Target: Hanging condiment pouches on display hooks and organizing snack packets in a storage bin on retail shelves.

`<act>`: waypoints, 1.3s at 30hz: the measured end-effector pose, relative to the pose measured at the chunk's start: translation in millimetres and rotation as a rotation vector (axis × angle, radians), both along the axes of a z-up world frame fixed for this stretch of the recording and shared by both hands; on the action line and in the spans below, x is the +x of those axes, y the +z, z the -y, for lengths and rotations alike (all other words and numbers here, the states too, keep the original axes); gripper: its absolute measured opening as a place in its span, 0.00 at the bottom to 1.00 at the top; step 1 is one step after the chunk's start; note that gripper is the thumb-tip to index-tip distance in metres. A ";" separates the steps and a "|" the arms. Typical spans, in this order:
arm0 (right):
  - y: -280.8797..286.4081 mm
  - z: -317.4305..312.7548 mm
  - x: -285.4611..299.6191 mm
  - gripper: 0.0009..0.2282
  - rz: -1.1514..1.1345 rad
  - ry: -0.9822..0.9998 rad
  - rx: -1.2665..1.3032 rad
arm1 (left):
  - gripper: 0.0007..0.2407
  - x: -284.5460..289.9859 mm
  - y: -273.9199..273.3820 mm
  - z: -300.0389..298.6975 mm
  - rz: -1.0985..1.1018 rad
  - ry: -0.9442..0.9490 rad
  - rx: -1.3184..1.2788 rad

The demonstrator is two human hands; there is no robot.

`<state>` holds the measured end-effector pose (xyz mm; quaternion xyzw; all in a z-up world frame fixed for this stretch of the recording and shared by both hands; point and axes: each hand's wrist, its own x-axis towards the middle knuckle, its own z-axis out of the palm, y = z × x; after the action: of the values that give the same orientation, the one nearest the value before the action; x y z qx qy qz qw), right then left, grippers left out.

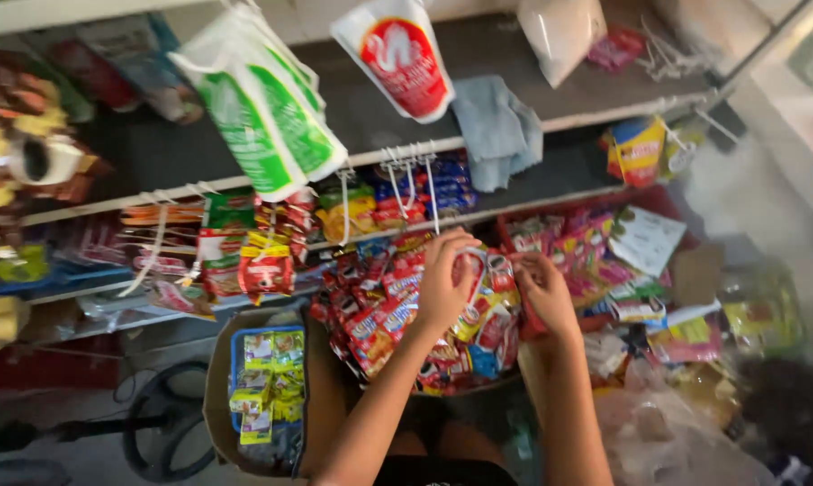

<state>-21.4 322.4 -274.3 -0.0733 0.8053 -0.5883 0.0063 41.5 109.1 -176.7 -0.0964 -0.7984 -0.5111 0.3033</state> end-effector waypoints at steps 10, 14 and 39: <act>-212.5 -51.8 57.8 0.10 0.287 0.124 -0.276 | 0.14 18.0 -165.9 -20.5 0.226 0.048 0.013; -260.4 -46.8 79.8 0.09 0.327 0.204 -0.201 | 0.14 36.9 -279.8 -16.0 0.389 0.119 0.040; -259.2 38.4 22.6 0.22 0.814 -0.190 -0.855 | 0.20 -40.5 -389.5 -15.9 0.591 0.286 0.269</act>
<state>1.3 283.9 -533.4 0.2345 0.4328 -0.8391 0.2316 1.0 125.0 -566.2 0.2093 -0.7826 -0.5699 0.1374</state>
